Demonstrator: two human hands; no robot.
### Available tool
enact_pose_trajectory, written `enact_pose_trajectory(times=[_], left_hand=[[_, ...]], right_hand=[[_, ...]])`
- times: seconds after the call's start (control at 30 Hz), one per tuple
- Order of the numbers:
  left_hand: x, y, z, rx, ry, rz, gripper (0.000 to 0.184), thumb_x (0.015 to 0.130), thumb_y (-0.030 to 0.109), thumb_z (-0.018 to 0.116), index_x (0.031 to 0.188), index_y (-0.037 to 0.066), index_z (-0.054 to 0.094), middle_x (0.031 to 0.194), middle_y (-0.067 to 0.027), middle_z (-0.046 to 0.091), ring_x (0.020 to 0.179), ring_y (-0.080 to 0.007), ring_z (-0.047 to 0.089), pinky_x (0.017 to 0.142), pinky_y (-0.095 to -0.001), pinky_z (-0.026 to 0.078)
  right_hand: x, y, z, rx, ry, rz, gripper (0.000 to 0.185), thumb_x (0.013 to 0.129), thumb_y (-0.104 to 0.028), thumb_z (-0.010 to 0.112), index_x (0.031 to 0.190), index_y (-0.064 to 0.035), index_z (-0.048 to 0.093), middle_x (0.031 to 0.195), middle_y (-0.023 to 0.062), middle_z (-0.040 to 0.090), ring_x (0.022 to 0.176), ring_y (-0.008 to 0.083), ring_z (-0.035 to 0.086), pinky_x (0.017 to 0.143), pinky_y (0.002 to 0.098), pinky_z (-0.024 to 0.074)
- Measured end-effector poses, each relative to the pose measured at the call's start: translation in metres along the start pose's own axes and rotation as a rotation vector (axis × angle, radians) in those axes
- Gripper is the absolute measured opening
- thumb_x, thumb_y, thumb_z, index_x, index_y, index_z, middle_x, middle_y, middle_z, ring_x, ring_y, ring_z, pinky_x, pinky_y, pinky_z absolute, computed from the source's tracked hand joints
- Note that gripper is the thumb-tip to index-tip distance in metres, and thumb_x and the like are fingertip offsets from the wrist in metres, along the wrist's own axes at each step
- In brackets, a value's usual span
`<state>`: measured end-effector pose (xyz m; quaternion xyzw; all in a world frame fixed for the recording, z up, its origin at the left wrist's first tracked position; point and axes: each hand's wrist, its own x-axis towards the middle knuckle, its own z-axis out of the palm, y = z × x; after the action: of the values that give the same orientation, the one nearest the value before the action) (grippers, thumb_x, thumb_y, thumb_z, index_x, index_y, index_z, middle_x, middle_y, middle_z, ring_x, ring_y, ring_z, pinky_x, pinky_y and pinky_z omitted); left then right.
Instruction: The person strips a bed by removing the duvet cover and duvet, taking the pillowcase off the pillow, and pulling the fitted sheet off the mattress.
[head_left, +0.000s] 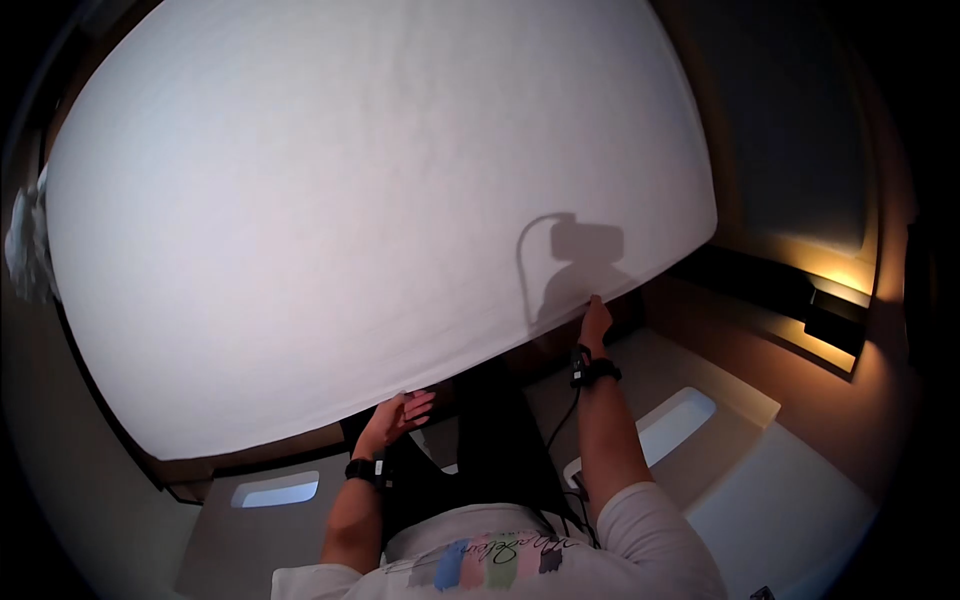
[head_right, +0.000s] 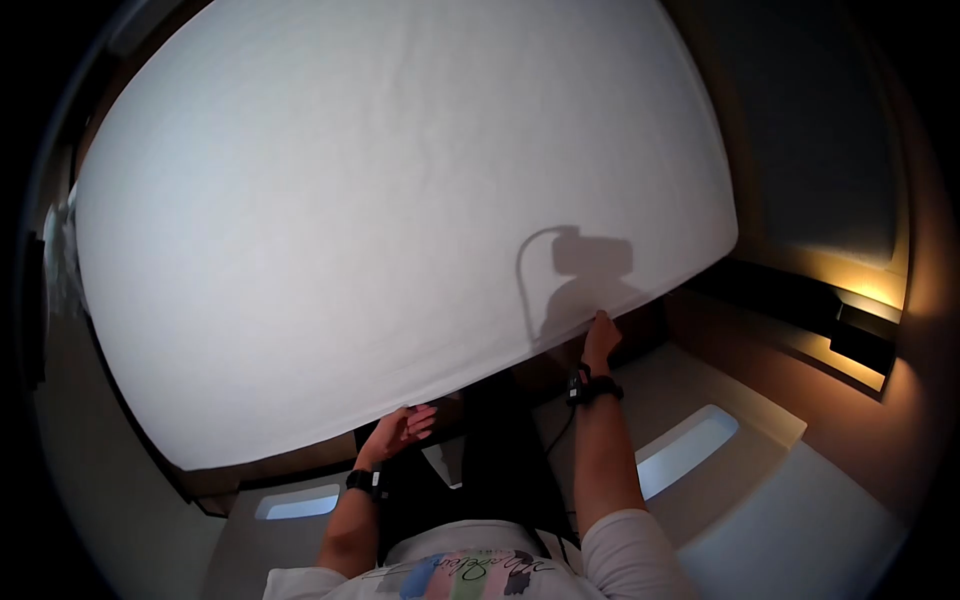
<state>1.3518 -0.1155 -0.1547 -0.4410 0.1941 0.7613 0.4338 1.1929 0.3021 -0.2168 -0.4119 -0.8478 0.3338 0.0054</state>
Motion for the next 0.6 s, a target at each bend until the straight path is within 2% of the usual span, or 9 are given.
enact_pose_trajectory(times=[0.13,0.2,0.23,0.27,0.3,0.33,0.4,0.43,0.6], left_hand=[[0.005,0.038,-0.009,-0.187,-0.160,0.111,0.032,0.089,0.022,0.041,0.115,0.003,0.044,0.123,-0.0099,0.051,0.109,-0.0195,0.051,0.093,-0.0356,0.039],[0.006,0.055,-0.016,-0.171,-0.139,0.158,0.029,0.089,0.027,0.045,0.110,0.008,0.045,0.122,-0.0053,0.052,0.108,-0.0181,0.050,0.095,-0.0388,0.036],[0.004,0.063,-0.015,-0.190,0.011,0.119,0.026,0.089,0.028,0.048,0.108,0.010,0.046,0.120,-0.0037,0.053,0.107,-0.0173,0.049,0.095,-0.0410,0.035],[-0.003,0.069,-0.018,-0.212,0.163,0.080,0.024,0.088,0.029,0.051,0.105,0.012,0.046,0.118,-0.0020,0.053,0.105,-0.0165,0.049,0.095,-0.0431,0.035],[-0.015,0.075,-0.024,-0.145,0.207,0.098,0.023,0.087,0.032,0.053,0.100,0.014,0.046,0.106,0.0003,0.057,0.101,-0.0149,0.049,0.094,-0.0469,0.034],[-0.011,0.084,-0.029,-0.173,0.227,0.119,0.023,0.087,0.032,0.053,0.100,0.014,0.046,0.106,0.0003,0.057,0.101,-0.0149,0.049,0.094,-0.0469,0.034],[0.000,0.083,-0.029,-0.202,0.301,0.220,0.024,0.088,0.035,0.052,0.097,0.013,0.045,0.098,0.0005,0.056,0.099,-0.0153,0.050,0.092,-0.0489,0.035],[-0.010,0.085,-0.022,-0.216,0.371,0.281,0.022,0.089,0.030,0.051,0.090,0.009,0.045,0.088,-0.0016,0.053,0.098,-0.0167,0.050,0.091,-0.0518,0.037],[-0.054,0.094,0.043,-0.258,0.492,0.444,0.020,0.088,0.017,0.053,0.081,0.000,0.045,0.084,-0.0097,0.053,0.102,-0.0255,0.053,0.085,-0.0473,0.048]], right_hand=[[-0.007,-0.044,0.027,-0.266,0.068,-0.062,0.044,0.081,-0.039,0.048,0.079,0.0019,0.064,0.075,0.0214,0.062,0.074,0.0331,0.060,0.070,0.0397,0.0448],[0.004,-0.053,0.041,-0.543,-0.035,-0.357,0.054,0.080,-0.050,0.045,0.077,0.0004,0.064,0.077,0.0196,0.063,0.082,0.0382,0.058,0.072,0.0413,0.0459],[-0.005,-0.070,0.048,-0.541,-0.033,-0.350,0.054,0.080,-0.050,0.045,0.077,0.0004,0.064,0.077,0.0196,0.063,0.082,0.0382,0.058,0.072,0.0413,0.0459],[-0.023,-0.094,0.052,-0.493,-0.015,-0.269,0.051,0.079,-0.048,0.049,0.076,0.0005,0.064,0.076,0.0186,0.063,0.077,0.0367,0.059,0.070,0.0405,0.0457],[-0.043,-0.111,0.057,-0.443,0.000,-0.186,0.049,0.078,-0.047,0.053,0.075,0.0007,0.063,0.074,0.0176,0.063,0.073,0.0351,0.059,0.069,0.0398,0.0456],[-0.035,-0.137,0.078,-0.441,-0.035,-0.208,0.049,0.078,-0.047,0.053,0.075,0.0007,0.063,0.074,0.0176,0.063,0.073,0.0351,0.059,0.069,0.0398,0.0456],[-0.026,-0.166,0.067,-0.086,-0.012,-0.107,0.042,0.075,-0.040,0.062,0.072,0.0019,0.062,0.069,0.0161,0.062,0.064,0.0279,0.058,0.066,0.0378,0.0446],[-0.033,-0.189,0.061,-0.003,-0.027,-0.052,0.027,0.075,-0.020,0.068,0.066,0.0027,0.057,0.063,0.0031,0.053,0.060,0.0115,0.048,0.055,0.0285,0.0405],[-0.022,-0.197,0.039,0.508,-0.108,0.211,0.018,0.079,-0.016,0.065,0.071,-0.0026,0.055,0.068,0.0023,0.053,0.062,0.0119,0.048,0.056,0.0289,0.0408]])
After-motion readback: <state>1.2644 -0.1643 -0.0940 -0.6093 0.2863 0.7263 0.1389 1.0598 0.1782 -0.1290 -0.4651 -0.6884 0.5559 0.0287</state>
